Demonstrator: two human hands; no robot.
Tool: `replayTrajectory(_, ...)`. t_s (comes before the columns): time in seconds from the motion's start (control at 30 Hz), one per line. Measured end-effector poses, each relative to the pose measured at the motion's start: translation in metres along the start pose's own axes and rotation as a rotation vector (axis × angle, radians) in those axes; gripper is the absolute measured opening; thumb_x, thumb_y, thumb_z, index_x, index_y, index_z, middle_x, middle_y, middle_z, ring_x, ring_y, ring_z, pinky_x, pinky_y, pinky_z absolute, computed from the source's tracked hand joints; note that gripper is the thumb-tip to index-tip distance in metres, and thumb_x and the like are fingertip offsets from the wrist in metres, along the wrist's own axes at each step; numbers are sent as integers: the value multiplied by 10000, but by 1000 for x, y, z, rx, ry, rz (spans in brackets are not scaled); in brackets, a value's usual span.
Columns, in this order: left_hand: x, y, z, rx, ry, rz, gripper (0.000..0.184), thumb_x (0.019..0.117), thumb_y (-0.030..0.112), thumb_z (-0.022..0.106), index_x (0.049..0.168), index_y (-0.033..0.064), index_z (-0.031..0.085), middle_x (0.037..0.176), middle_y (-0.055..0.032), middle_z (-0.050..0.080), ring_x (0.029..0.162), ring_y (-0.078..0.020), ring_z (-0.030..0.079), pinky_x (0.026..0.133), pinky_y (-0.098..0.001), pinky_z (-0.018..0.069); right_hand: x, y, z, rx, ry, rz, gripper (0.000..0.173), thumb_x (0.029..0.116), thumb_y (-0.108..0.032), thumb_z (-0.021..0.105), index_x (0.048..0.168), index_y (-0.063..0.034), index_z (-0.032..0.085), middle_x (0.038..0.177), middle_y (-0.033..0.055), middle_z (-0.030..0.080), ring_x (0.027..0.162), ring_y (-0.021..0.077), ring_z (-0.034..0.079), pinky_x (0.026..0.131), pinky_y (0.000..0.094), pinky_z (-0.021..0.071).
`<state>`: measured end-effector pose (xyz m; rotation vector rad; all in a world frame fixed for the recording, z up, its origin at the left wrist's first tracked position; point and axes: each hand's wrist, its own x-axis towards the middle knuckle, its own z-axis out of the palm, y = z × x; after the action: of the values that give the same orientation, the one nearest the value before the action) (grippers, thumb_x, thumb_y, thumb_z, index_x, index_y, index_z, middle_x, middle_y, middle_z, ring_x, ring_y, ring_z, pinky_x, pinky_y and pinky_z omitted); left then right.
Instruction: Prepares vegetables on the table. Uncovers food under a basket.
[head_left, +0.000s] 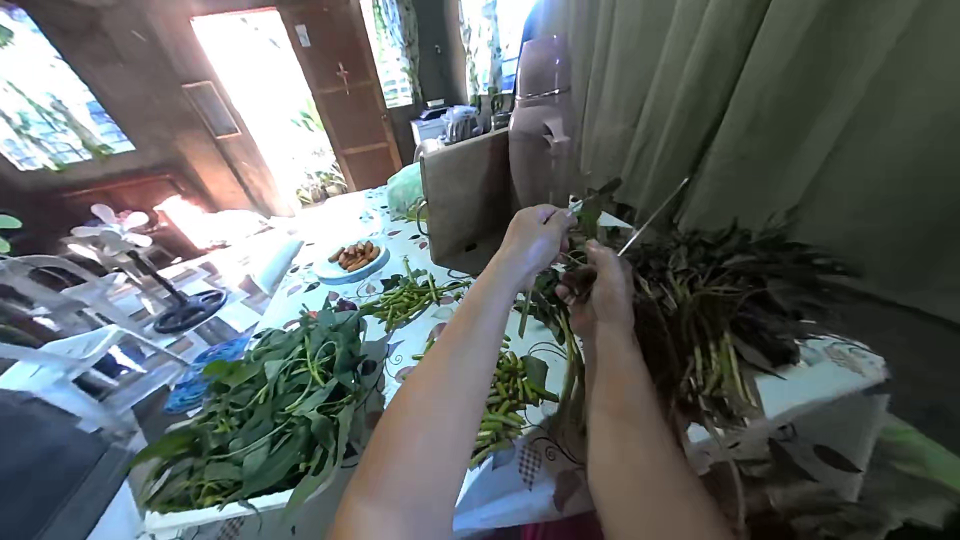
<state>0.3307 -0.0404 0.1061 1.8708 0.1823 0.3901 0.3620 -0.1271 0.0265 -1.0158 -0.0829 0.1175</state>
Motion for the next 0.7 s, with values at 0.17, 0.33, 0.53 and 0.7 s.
replayTrajectory(0.17,-16,13,-17,336,97,143,276,1089,185,482,1143,11,690,822,-74,596,694,-158,534,670,-337,467,16,16,-12,-130,131,-164,742,943,-313,691,1518,-39,310,1360,130,532,1168,176,572,980,356,501)
replayTrajectory(0.33,-29,25,-45,-2,298,178,270,1100,169,458,1218,7,639,743,-27,529,537,-80,475,489,-205,420,26,17,-22,-113,228,-83,822,1001,-390,619,1579,-42,150,1484,160,447,1276,207,532,1032,376,481)
replayTrajectory(0.53,-57,-3,-71,-116,301,1,216,1080,194,519,1194,39,619,722,-3,522,502,-54,454,457,-176,398,17,16,-12,-102,99,-10,458,1018,-452,559,1324,-121,481,913,-12,510,700,89,514,633,286,468)
replayTrajectory(0.7,-111,-23,-91,-113,353,-58,192,1072,164,528,1204,61,622,743,-3,503,515,-59,445,469,-180,398,8,17,-10,111,-421,-185,303,1025,-265,403,1309,-177,462,808,-85,585,622,27,556,589,201,503)
